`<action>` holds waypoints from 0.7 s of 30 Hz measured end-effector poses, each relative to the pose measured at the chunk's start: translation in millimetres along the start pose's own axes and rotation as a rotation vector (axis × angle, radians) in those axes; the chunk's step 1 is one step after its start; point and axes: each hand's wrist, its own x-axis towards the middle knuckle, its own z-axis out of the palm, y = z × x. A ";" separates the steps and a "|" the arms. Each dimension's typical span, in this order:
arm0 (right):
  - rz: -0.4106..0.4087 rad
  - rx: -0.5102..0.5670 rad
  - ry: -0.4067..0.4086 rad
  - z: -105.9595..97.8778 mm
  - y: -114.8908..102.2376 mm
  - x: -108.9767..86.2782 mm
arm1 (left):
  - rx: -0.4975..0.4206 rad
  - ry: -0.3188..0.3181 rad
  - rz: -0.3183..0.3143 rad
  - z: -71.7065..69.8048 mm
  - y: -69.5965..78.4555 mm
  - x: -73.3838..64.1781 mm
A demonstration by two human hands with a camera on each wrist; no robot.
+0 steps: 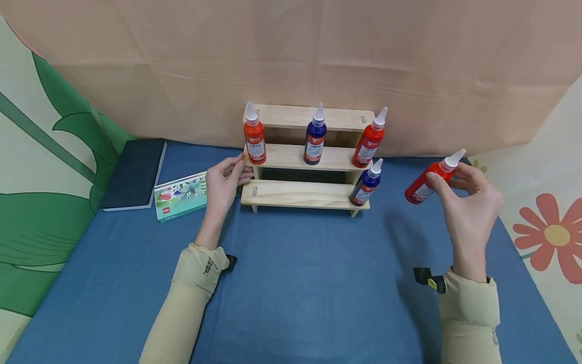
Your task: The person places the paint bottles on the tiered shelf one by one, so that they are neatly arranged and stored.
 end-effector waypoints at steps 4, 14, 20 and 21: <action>-0.020 0.017 0.006 -2.2 -5.4 -2.8 | -0.002 0.002 0.007 0.4 0.2 0.1; -0.078 0.037 0.005 -3.8 -23.6 -15.1 | -0.010 0.003 -0.006 1.1 1.9 -1.6; -0.101 0.045 -0.011 -1.4 -32.5 -21.6 | -0.011 0.001 -0.013 0.6 1.7 -1.0; -0.103 0.043 -0.011 -1.1 -33.9 -22.6 | -0.010 0.001 -0.013 0.5 1.4 -0.8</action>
